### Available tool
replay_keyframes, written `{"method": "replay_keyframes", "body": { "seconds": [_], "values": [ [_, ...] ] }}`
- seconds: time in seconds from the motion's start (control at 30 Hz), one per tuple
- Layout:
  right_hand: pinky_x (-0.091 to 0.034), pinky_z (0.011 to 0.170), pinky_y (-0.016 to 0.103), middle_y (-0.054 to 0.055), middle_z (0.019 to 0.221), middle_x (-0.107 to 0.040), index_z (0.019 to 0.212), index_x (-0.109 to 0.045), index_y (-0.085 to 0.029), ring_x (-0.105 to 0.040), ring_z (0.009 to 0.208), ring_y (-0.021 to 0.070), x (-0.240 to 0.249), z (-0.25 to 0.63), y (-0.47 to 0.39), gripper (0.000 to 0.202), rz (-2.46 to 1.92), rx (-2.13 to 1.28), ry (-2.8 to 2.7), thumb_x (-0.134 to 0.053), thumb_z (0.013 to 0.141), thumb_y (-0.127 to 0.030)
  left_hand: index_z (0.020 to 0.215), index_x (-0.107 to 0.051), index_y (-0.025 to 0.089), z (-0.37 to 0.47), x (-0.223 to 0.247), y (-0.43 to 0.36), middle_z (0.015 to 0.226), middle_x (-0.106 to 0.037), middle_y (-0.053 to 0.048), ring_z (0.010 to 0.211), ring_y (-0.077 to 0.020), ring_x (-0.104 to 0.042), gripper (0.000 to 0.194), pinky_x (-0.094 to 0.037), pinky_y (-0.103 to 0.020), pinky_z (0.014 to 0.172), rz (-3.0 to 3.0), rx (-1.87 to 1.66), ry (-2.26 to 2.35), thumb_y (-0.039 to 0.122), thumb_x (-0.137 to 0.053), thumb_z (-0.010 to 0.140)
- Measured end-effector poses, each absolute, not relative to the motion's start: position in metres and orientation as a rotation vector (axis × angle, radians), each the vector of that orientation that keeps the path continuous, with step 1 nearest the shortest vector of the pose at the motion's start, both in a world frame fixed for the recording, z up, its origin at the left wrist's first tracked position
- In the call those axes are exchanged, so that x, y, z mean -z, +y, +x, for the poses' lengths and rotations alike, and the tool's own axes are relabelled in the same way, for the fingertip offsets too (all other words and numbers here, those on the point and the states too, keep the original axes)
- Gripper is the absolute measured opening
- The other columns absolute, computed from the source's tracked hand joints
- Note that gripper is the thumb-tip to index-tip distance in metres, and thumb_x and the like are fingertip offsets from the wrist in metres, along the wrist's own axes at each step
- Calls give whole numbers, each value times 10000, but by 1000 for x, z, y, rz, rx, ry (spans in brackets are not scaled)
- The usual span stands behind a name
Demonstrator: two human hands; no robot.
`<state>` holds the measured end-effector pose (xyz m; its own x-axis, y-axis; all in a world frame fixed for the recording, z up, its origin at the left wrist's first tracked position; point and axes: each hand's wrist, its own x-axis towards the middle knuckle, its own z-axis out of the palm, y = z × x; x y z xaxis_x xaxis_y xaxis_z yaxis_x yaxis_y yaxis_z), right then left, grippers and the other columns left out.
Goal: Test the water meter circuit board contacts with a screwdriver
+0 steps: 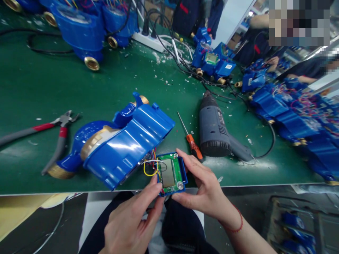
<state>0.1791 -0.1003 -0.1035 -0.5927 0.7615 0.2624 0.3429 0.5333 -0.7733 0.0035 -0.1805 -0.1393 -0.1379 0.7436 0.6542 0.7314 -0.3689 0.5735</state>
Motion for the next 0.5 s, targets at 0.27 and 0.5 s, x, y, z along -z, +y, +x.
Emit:
{"method": "replay_keyframes", "body": {
  "seconds": [0.27,0.5],
  "values": [
    [-354,1101,279,57,1456,-444,1486,-300,-274,-438,1315,178,106,184,-97,955,-868,-1037,-2182,-766,684,-500,936,-659,96,5,134,-179,934,-760,-109,668,-116,-722,76,-565,-168,658,2072,-1547,1805,104,-636,864],
    [-415,1056,294,29,1448,-449,1477,-308,-326,-438,1308,191,108,187,-100,854,-919,-1084,-2120,-757,757,-418,978,-670,111,1,135,-181,1079,-726,-133,881,-143,-720,168,-556,-203,837,2060,-1530,1666,42,-645,827]
  ]
}}
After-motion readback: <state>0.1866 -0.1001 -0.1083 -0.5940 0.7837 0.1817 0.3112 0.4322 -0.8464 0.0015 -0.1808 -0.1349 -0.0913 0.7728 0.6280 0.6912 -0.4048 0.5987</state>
